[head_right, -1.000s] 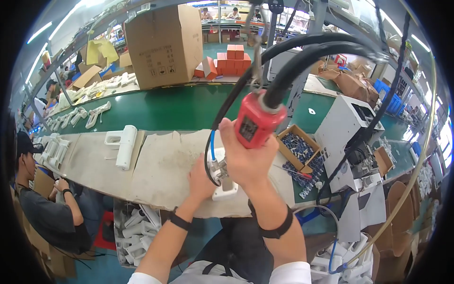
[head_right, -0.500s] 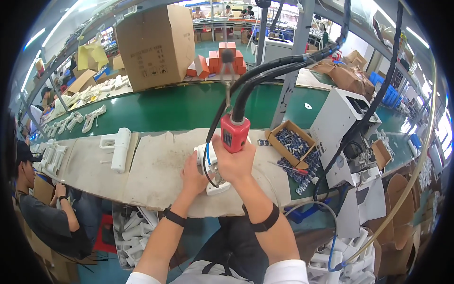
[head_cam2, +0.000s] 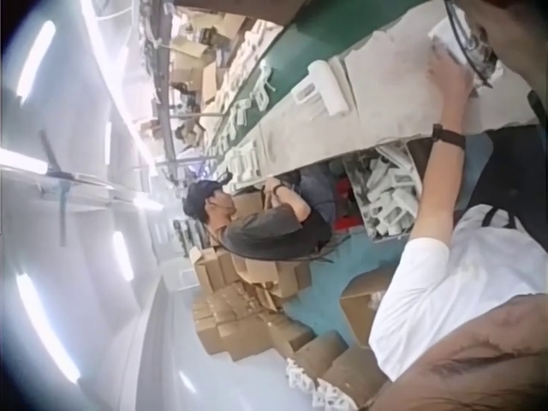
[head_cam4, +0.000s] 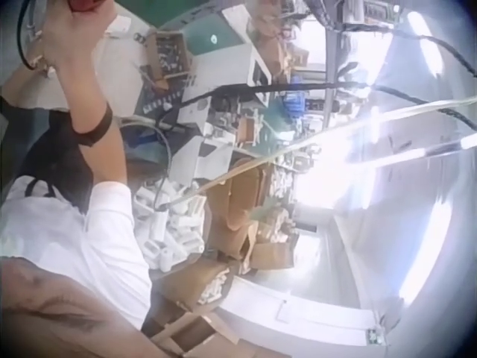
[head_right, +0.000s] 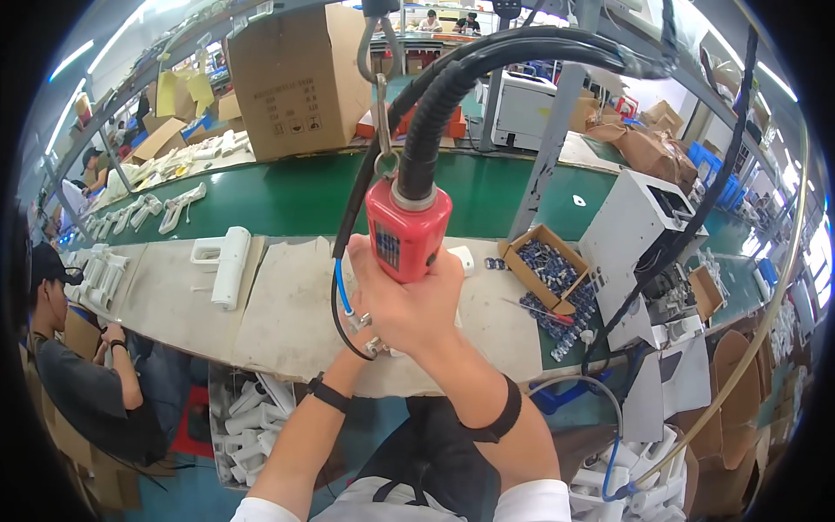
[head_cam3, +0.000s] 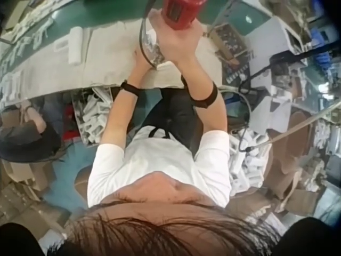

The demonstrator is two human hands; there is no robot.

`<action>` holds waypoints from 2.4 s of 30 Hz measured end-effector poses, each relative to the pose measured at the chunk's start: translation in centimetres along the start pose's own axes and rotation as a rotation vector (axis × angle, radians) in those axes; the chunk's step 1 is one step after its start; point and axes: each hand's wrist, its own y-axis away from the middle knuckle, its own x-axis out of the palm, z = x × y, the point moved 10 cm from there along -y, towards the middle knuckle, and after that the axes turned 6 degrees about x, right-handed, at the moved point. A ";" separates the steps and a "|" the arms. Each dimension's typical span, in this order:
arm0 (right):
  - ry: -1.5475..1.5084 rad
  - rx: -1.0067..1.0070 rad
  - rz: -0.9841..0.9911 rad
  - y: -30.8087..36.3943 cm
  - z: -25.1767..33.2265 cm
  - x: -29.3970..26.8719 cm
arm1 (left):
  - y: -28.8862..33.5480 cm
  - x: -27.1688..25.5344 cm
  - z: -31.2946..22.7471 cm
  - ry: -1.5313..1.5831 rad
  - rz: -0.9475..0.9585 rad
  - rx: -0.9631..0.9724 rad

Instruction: Assembling electronic components using a power screwdriver on a manufacturing line.

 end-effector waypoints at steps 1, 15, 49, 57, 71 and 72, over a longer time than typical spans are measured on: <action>0.018 0.025 -0.001 -0.1 -0.4 0.1 | -0.2 0.2 0.2 -0.008 -0.011 0.004; 0.128 0.147 -0.036 0.6 -8.0 -0.1 | 0.3 3.2 2.1 -0.147 -0.196 0.152; -0.061 0.479 -1.006 54.6 13.0 -38.6 | 14.2 -5.3 -14.0 1.111 0.794 0.567; -0.080 0.271 -1.543 62.5 9.8 -47.1 | 13.0 -4.8 -11.8 1.181 0.667 0.366; 0.877 0.036 -0.624 31.4 9.9 -26.7 | 7.4 -13.2 -0.7 0.853 0.062 -0.075; 0.847 0.007 -0.556 27.8 9.9 -23.0 | 6.1 -14.2 0.5 0.733 -0.015 -0.051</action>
